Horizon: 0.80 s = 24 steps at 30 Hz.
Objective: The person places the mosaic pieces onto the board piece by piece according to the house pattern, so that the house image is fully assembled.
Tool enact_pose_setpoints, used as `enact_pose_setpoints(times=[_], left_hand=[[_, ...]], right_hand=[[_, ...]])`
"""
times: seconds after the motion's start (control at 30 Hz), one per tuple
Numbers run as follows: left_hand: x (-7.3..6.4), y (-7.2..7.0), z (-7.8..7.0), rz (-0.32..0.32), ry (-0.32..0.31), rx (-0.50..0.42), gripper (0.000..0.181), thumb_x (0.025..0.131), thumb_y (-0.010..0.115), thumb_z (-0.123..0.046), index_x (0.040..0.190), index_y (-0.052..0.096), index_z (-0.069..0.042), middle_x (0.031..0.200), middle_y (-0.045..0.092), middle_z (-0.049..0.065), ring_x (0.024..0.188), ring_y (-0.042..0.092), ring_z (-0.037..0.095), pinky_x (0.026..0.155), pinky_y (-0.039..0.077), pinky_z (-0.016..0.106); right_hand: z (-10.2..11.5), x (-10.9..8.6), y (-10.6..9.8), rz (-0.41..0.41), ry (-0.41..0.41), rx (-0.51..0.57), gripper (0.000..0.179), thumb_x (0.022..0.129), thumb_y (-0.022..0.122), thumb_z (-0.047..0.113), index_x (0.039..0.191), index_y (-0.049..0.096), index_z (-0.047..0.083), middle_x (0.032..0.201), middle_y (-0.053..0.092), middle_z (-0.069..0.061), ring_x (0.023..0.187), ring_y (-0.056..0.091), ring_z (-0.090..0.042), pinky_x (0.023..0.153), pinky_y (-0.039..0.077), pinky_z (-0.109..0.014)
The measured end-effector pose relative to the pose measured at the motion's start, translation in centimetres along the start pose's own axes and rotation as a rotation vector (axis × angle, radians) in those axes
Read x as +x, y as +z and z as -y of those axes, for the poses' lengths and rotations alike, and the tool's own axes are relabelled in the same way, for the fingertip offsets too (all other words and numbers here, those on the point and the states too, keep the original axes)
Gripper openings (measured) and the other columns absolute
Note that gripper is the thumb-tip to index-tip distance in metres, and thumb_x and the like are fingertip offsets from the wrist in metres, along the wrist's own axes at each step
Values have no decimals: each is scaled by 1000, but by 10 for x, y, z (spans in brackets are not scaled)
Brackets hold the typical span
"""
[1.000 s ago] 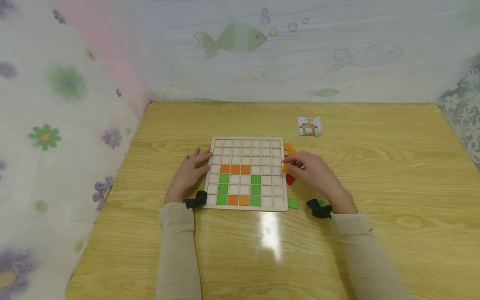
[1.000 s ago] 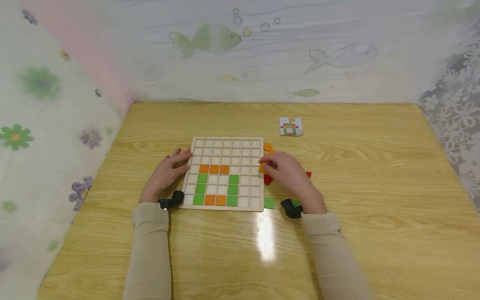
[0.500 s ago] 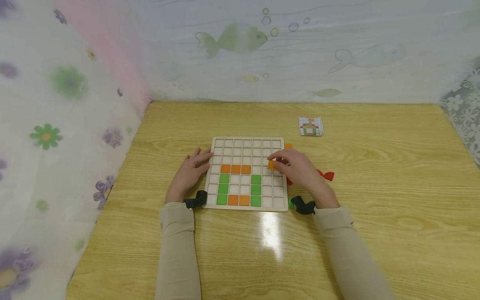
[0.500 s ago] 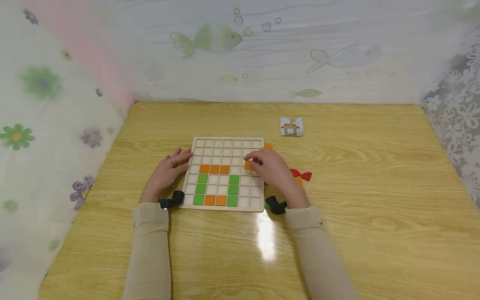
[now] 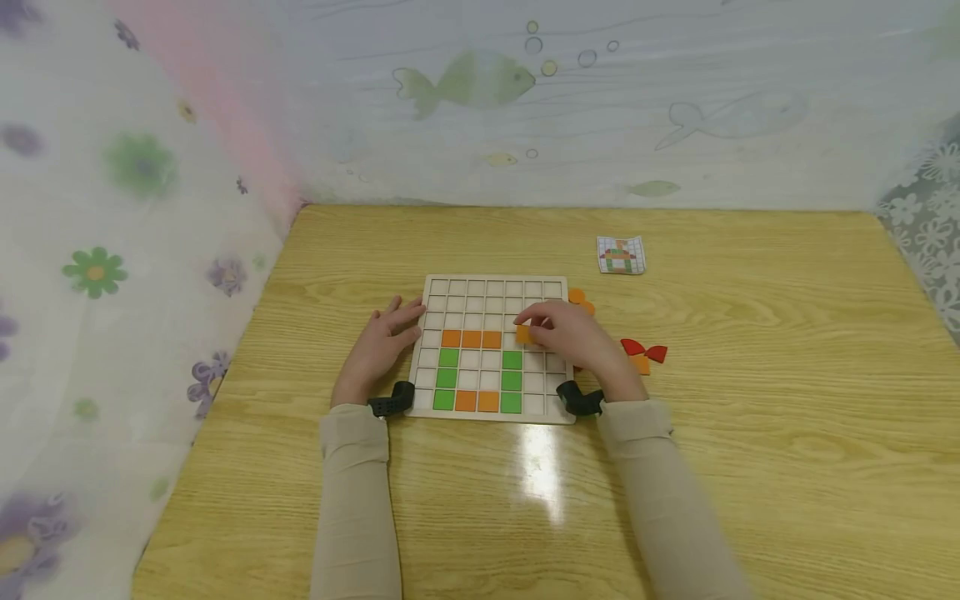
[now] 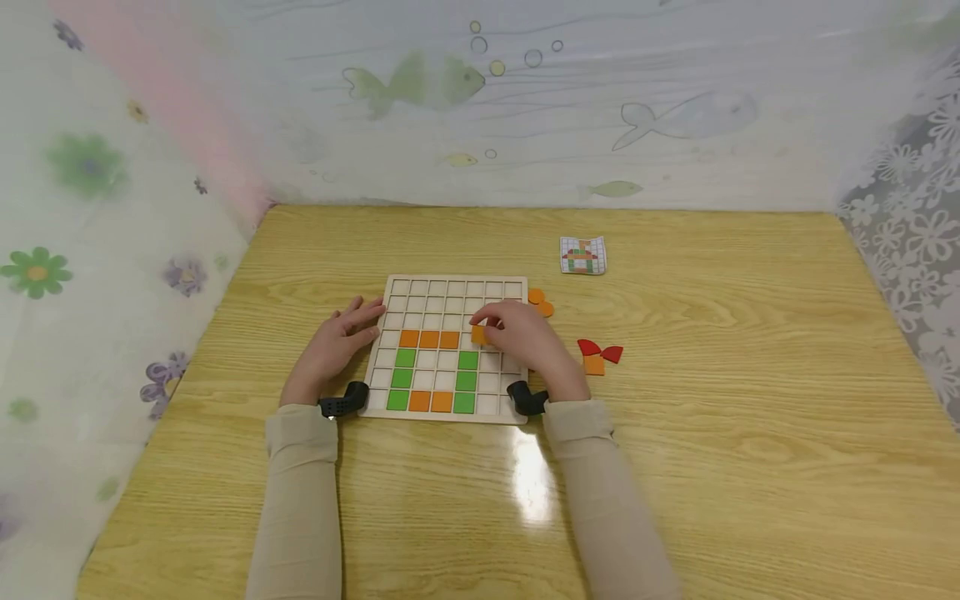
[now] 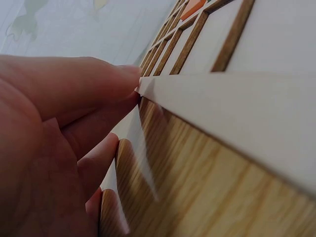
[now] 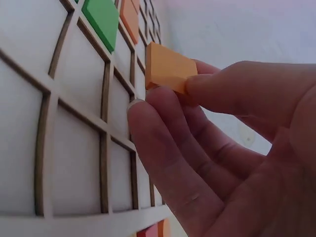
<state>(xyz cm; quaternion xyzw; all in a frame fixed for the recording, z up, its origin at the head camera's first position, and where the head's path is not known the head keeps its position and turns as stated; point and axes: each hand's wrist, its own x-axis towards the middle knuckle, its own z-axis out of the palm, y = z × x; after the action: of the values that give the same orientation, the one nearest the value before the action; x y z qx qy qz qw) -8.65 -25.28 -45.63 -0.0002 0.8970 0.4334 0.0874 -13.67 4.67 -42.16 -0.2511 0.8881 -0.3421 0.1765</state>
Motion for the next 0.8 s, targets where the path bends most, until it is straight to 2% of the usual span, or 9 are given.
enact_pose_setpoints(times=[0.27, 0.57, 0.8], left_hand=[[0, 1, 0, -11, -17, -7, 42, 92, 51, -26, 133, 45, -22, 139, 33, -16, 133, 8, 6, 108, -3, 30], [-1, -1, -1, -5, -5, -2, 42, 92, 50, -26, 133, 44, -21, 139, 33, -14, 133, 8, 7, 108, -4, 30], [-1, 0, -2, -8, -9, 0, 42, 92, 50, -26, 133, 44, -21, 139, 33, -14, 133, 9, 7, 108, -3, 30]], right_hand=[[5, 7, 12, -45, -7, -46, 20, 88, 54, 14, 104, 65, 17, 89, 59, 1, 82, 52, -17, 74, 45, -31], [10, 6, 16, -77, 63, -57, 13, 86, 59, 16, 96, 66, 13, 90, 61, 1, 81, 52, -16, 74, 44, -31], [13, 8, 22, -83, 65, -145, 8, 83, 63, 14, 88, 69, 12, 86, 54, -3, 78, 50, -18, 68, 44, -30]])
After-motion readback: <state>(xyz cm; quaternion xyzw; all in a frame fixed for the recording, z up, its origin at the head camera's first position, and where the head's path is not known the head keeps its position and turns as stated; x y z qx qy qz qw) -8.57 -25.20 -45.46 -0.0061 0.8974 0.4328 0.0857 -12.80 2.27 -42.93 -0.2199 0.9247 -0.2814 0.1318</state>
